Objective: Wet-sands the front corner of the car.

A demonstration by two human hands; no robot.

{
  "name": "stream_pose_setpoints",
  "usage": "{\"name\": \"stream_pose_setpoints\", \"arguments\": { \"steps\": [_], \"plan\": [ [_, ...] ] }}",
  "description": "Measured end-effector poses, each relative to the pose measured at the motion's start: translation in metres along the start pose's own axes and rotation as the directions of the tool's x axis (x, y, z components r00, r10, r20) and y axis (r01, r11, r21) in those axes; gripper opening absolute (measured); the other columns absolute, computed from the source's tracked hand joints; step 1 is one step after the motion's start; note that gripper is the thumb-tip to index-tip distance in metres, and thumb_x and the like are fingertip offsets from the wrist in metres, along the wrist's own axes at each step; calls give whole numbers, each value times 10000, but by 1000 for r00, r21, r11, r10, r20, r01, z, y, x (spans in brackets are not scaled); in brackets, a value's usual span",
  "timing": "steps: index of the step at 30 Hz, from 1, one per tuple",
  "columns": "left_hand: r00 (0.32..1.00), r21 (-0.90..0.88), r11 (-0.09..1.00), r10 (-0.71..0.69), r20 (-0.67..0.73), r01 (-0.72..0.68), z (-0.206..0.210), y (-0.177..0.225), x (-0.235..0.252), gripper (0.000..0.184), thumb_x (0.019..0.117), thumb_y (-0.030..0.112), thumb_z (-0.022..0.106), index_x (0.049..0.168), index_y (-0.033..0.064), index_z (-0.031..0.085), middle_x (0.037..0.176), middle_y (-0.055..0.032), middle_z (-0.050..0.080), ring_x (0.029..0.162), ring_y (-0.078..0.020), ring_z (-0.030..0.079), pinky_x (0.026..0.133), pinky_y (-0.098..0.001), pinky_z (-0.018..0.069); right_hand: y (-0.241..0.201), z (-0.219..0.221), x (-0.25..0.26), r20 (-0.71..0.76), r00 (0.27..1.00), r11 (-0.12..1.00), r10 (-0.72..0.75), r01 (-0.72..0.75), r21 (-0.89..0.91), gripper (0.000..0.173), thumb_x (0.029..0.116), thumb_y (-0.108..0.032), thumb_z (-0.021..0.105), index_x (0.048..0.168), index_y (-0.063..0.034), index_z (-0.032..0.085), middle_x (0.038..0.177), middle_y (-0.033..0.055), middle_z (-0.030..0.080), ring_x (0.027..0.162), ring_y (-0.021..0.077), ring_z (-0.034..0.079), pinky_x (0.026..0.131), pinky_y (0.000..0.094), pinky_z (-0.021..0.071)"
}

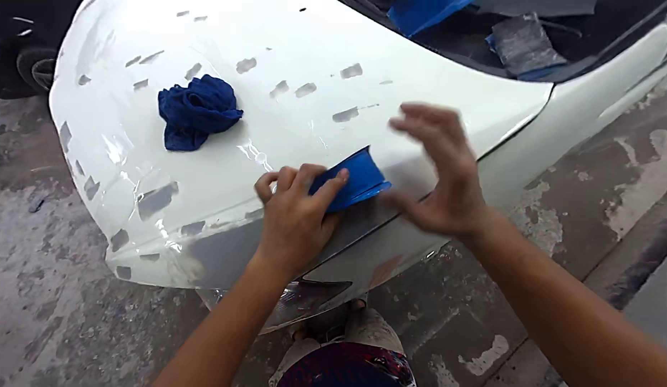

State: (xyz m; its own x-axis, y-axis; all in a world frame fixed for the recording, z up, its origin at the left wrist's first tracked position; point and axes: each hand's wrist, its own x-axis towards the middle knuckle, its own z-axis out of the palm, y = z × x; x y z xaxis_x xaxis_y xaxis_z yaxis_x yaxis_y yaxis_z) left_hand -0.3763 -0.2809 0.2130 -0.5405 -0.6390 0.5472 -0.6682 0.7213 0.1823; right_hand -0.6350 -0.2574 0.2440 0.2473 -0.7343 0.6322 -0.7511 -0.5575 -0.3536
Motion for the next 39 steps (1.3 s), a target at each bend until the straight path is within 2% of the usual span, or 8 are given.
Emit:
{"name": "stream_pose_setpoints", "arguments": {
  "steps": [4,8,14,22,26,29,32,39],
  "plan": [
    [997,-77,996,55,48,-51,-2,10,-15,367,924,503,658,1231,314,722,1290,-34,637,1098,-246,578,1007,-583,346,-45,6,-4,376,906,963,-196,250,-101,822,711,-692,771,1307,-144,628,1528,158,492,1438,346,429,1154,596,335],
    [987,-121,992,46,157,-27,-9,24,-46,478,1025,612,380,1380,404,625,1493,30,523,1395,-218,451,1140,-699,203,-37,12,-15,387,863,929,-325,368,-39,311,895,-355,736,1097,-130,665,1348,79,647,1265,250,600,1074,515,450],
    [971,-177,967,-208,-119,186,-44,-33,-52,510,962,631,520,1290,292,715,1545,-70,497,1495,-334,336,1183,-692,153,-25,17,-2,294,934,963,-205,247,-111,544,884,-417,734,1373,-198,640,1148,78,676,1054,274,626,871,494,495],
    [800,-124,810,-586,-134,573,-86,-126,-66,941,807,720,658,1509,121,475,1631,-255,270,1506,-511,192,1118,-761,229,-19,0,-39,338,926,945,-165,247,-214,572,945,-505,655,1476,-330,530,1200,43,645,1108,240,591,977,492,421],
    [716,-164,702,-696,46,693,-67,-140,-32,1325,683,822,701,1638,81,156,1671,-313,-32,1514,-568,36,1126,-787,149,-12,17,2,259,966,967,-7,73,-246,806,917,-399,695,1567,-63,357,1229,169,649,1099,361,604,907,572,474],
    [688,-140,677,-724,52,723,-56,-149,-2,1537,565,880,727,1648,92,-26,1662,-311,-131,1516,-566,-24,1142,-764,123,-25,20,-12,308,948,981,-75,126,-148,768,884,-391,733,1538,-113,442,1253,154,637,1138,345,594,946,571,476],
    [679,-130,670,-733,42,731,-51,-165,26,1598,480,848,805,1656,143,-15,1655,-342,-78,1500,-600,-2,1137,-792,101,-30,21,-25,404,878,947,-258,312,-73,517,956,-456,659,1445,-307,577,1284,23,643,1170,221,584,1016,489,430],
    [709,-51,708,-705,-3,704,-22,-196,68,1405,483,847,797,1584,129,302,1589,-271,319,1474,-486,293,1120,-789,191,-51,60,6,289,943,974,-168,203,-96,579,915,-371,688,1453,-176,598,1222,108,626,1114,292,566,913,505,468]
  ]
}}
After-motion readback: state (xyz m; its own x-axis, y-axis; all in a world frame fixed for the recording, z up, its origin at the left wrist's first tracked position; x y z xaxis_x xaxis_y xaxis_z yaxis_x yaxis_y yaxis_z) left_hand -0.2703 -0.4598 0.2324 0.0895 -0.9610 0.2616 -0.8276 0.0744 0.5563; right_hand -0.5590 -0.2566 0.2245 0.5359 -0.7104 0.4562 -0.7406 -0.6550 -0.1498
